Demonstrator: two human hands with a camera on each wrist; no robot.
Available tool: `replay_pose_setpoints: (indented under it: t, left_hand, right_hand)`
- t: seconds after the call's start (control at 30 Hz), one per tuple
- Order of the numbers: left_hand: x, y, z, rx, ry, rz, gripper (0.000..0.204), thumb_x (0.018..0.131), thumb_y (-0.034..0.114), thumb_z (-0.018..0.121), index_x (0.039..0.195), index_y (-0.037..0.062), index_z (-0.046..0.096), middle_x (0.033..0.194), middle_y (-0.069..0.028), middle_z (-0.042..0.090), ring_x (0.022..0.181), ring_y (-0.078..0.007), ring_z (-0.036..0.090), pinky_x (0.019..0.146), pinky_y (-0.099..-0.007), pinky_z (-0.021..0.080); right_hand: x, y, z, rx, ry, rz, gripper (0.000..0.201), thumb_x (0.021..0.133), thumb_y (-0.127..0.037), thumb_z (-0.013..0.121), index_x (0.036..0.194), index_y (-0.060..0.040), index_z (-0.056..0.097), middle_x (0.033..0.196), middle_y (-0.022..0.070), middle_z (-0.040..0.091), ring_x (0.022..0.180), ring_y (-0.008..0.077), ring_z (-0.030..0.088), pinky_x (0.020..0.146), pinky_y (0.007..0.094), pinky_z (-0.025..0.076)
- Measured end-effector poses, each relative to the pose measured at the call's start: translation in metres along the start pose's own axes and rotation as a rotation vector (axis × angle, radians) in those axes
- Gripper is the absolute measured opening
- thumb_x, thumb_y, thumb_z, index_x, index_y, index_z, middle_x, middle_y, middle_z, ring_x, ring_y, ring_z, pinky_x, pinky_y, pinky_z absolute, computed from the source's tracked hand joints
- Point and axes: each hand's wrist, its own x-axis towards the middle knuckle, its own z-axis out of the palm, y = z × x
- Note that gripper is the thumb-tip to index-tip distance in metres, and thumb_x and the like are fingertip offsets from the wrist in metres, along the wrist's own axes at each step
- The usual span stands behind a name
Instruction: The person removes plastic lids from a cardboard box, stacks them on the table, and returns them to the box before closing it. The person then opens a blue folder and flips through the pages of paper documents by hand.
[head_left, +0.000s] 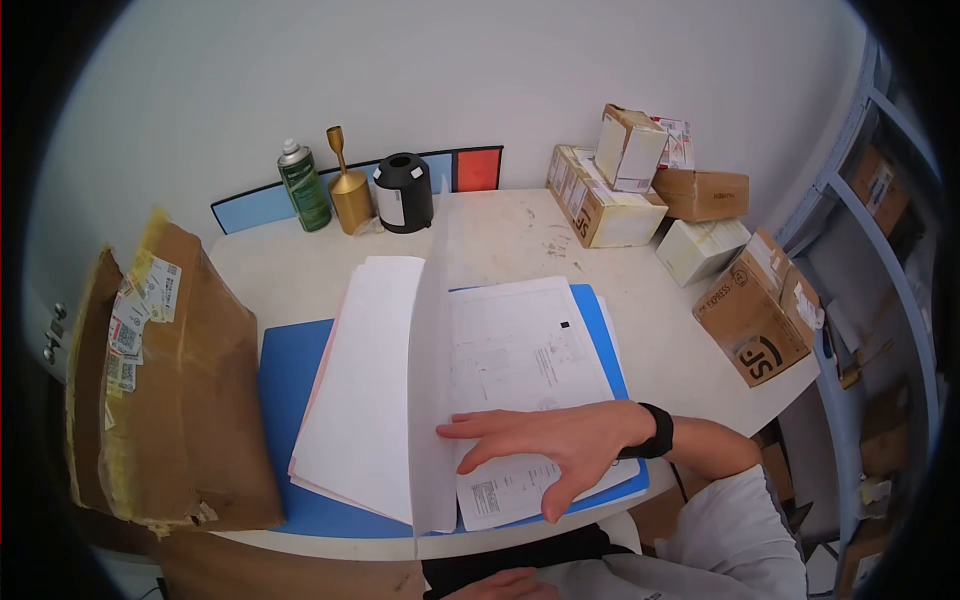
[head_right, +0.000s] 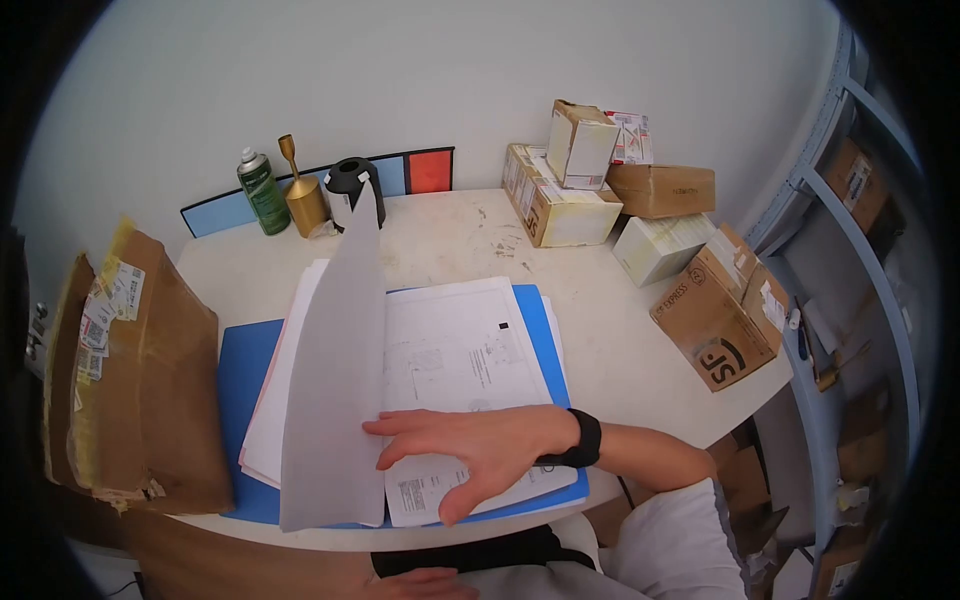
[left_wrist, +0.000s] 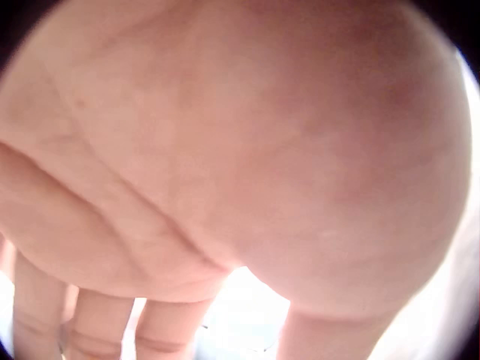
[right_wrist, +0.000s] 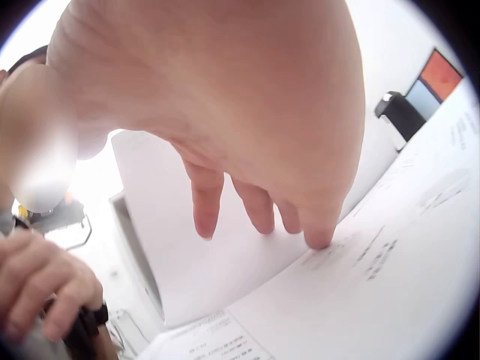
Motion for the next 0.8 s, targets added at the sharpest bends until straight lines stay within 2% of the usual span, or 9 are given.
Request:
replay_pose_setpoints:
  t: [0.07, 0.13, 0.17, 0.23, 0.27, 0.33, 0.4, 0.53, 0.8]
  left_hand:
    - [0.013, -0.005, 0.006, -0.207, -0.235, 0.167, 0.054, 0.087, 0.033, 0.077, 0.128, 0.0032, 0.061, 0.136, -0.0207, 0.056, 0.138, -0.0446, 0.046, 0.119, -0.0580, 0.032]
    - [0.022, -0.008, 0.012, 0.103, 0.224, 0.104, 0.053, 0.087, 0.033, 0.077, 0.128, 0.0034, 0.061, 0.135, -0.0207, 0.056, 0.139, -0.0453, 0.045, 0.118, -0.0565, 0.034]
    - [0.022, -0.011, 0.011, 0.105, 0.222, 0.101, 0.053, 0.087, 0.033, 0.077, 0.128, 0.0034, 0.061, 0.135, -0.0207, 0.056, 0.139, -0.0453, 0.045, 0.118, -0.0565, 0.034]
    - [0.027, -0.013, -0.003, 0.624, 0.540, -0.221, 0.053, 0.087, 0.033, 0.077, 0.128, 0.0032, 0.061, 0.135, -0.0203, 0.056, 0.138, -0.0458, 0.046, 0.117, -0.0553, 0.036]
    - [0.025, -0.025, -0.003, 0.625, 0.547, -0.218, 0.053, 0.087, 0.033, 0.077, 0.128, 0.0032, 0.061, 0.135, -0.0203, 0.056, 0.138, -0.0458, 0.046, 0.117, -0.0553, 0.036]
    - [0.015, -0.054, -0.004, 0.621, 0.386, -0.550, 0.086, 0.076, 0.052, 0.087, 0.145, 0.0109, 0.057, 0.161, -0.0232, 0.036, 0.156, -0.0484, 0.020, 0.111, -0.0833, 0.010]
    - [0.013, -0.057, -0.005, 0.581, 0.413, -0.525, 0.086, 0.077, 0.052, 0.086, 0.146, 0.0105, 0.057, 0.160, -0.0236, 0.038, 0.156, -0.0477, 0.020, 0.110, -0.0838, 0.010]
    - [0.013, -0.061, 0.003, 0.551, 0.432, -0.537, 0.087, 0.077, 0.053, 0.086, 0.146, 0.0089, 0.056, 0.160, -0.0236, 0.037, 0.157, -0.0477, 0.019, 0.109, -0.0851, 0.009]
    - [0.011, -0.065, 0.004, 0.545, 0.442, -0.522, 0.087, 0.078, 0.055, 0.085, 0.146, 0.0085, 0.055, 0.160, -0.0237, 0.036, 0.156, -0.0489, 0.017, 0.108, -0.0857, 0.008]
  right_hand:
    - [0.021, -0.005, 0.023, -0.200, -0.002, -0.067, 0.093, 0.086, -0.064, 0.075, 0.147, 0.0008, 0.050, 0.168, 0.0254, 0.027, 0.159, 0.0410, 0.019, 0.126, 0.0530, 0.022]
    - [0.026, -0.003, 0.029, -0.402, -0.005, -0.124, 0.086, 0.090, -0.058, 0.074, 0.147, 0.0008, 0.050, 0.168, 0.0260, 0.027, 0.160, 0.0412, 0.016, 0.126, 0.0530, 0.021]
    - [0.027, 0.003, 0.027, -0.370, 0.001, -0.085, 0.080, 0.094, -0.053, 0.072, 0.148, 0.0008, 0.049, 0.168, 0.0257, 0.027, 0.160, 0.0399, 0.017, 0.127, 0.0515, 0.020]
    - [0.026, 0.004, 0.009, -0.346, 0.072, -0.001, 0.069, 0.101, -0.042, 0.065, 0.152, 0.0009, 0.046, 0.168, 0.0254, 0.027, 0.159, 0.0377, 0.020, 0.128, 0.0466, 0.022]
    - [0.021, 0.008, -0.008, -0.365, 0.140, 0.063, 0.070, 0.101, -0.040, 0.066, 0.153, 0.0011, 0.044, 0.168, 0.0256, 0.027, 0.158, 0.0387, 0.023, 0.127, 0.0455, 0.025]
    - [0.003, 0.037, -0.037, -0.507, 0.270, 0.315, 0.074, 0.099, -0.038, 0.068, 0.154, 0.0032, 0.041, 0.167, 0.0265, 0.029, 0.155, 0.0407, 0.027, 0.126, 0.0454, 0.026]
    - [-0.025, 0.075, -0.070, -0.805, 0.395, 0.462, 0.088, 0.091, -0.049, 0.074, 0.151, 0.0070, 0.043, 0.161, 0.0316, 0.036, 0.152, 0.0443, 0.032, 0.126, 0.0459, 0.025]
    - [-0.050, 0.092, -0.115, -0.511, 0.497, 0.828, 0.098, 0.086, -0.053, 0.078, 0.150, 0.0112, 0.041, 0.154, 0.0321, 0.046, 0.144, 0.0442, 0.044, 0.120, 0.0427, 0.037]
    - [-0.057, 0.092, -0.087, -0.787, 0.678, 0.647, 0.087, 0.087, -0.046, 0.080, 0.146, 0.0096, 0.046, 0.147, 0.0316, 0.051, 0.139, 0.0432, 0.049, 0.115, 0.0431, 0.042]
